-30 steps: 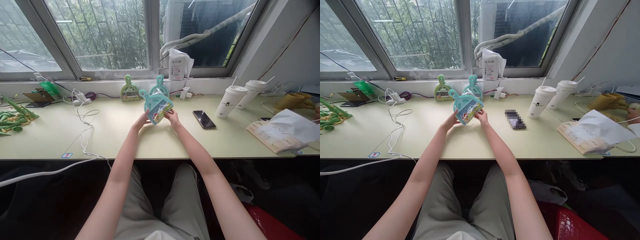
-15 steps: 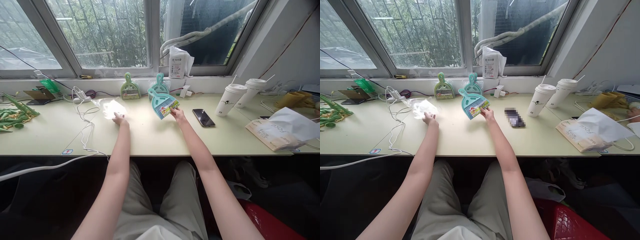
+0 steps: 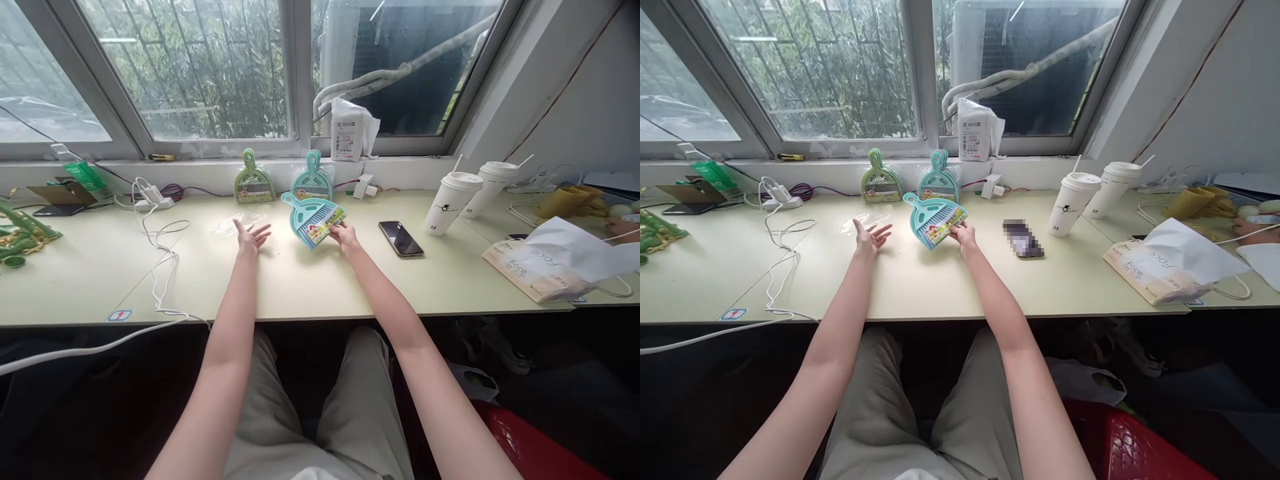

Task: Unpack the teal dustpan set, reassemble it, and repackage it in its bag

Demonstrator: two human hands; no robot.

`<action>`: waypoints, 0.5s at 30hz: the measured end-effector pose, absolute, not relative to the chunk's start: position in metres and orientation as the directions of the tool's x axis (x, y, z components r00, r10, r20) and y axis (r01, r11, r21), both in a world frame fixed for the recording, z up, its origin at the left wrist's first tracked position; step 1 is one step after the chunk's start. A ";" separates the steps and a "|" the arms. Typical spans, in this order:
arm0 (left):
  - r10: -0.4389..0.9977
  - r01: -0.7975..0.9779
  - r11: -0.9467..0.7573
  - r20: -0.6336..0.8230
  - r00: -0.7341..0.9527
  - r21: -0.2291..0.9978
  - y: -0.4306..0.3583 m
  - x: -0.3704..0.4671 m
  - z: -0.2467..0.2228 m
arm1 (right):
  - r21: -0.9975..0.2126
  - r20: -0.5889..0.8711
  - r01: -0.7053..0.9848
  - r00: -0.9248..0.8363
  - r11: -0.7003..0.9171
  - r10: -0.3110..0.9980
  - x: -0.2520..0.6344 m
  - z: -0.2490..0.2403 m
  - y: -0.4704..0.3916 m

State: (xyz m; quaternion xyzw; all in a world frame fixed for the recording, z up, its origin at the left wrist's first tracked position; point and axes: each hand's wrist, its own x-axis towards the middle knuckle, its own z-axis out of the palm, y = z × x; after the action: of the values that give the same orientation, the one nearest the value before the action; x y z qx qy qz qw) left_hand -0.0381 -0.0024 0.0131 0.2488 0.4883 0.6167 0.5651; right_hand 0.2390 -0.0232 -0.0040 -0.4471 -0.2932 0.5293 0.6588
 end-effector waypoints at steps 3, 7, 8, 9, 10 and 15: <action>0.977 -0.361 0.196 -0.213 -0.010 0.912 -0.007 -0.023 0.012 | -0.899 -0.090 -0.436 0.270 0.038 0.959 0.238 -0.005 -0.023; 0.969 -0.211 0.178 -0.134 0.209 0.961 -0.009 0.014 0.001 | -0.901 -0.047 -0.431 0.210 0.050 0.976 0.233 -0.004 -0.024; 0.977 -0.189 0.138 -0.103 0.185 0.972 -0.009 0.021 -0.002 | -0.903 -0.030 -0.427 0.187 0.054 0.982 0.232 -0.004 -0.025; 0.988 -0.174 0.093 -0.069 0.139 0.980 -0.008 0.027 -0.006 | -0.909 -0.023 -0.415 0.161 0.047 0.987 0.232 -0.002 -0.026; 0.996 -0.160 0.052 -0.039 0.081 0.986 -0.006 0.030 -0.009 | -0.920 -0.034 -0.391 0.131 0.020 0.991 0.231 -0.001 -0.026; 0.979 -0.043 -0.111 0.102 -0.179 0.993 0.008 0.024 -0.014 | -0.949 -0.275 -0.195 0.117 -0.250 0.954 0.244 0.009 -0.026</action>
State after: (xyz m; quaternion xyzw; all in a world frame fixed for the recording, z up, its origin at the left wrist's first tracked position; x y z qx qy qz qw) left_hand 0.0236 0.0082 -0.0144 0.4662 0.5015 0.5815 0.4392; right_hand 0.2439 -0.0262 0.0086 -0.5501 -0.3451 0.5677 0.5060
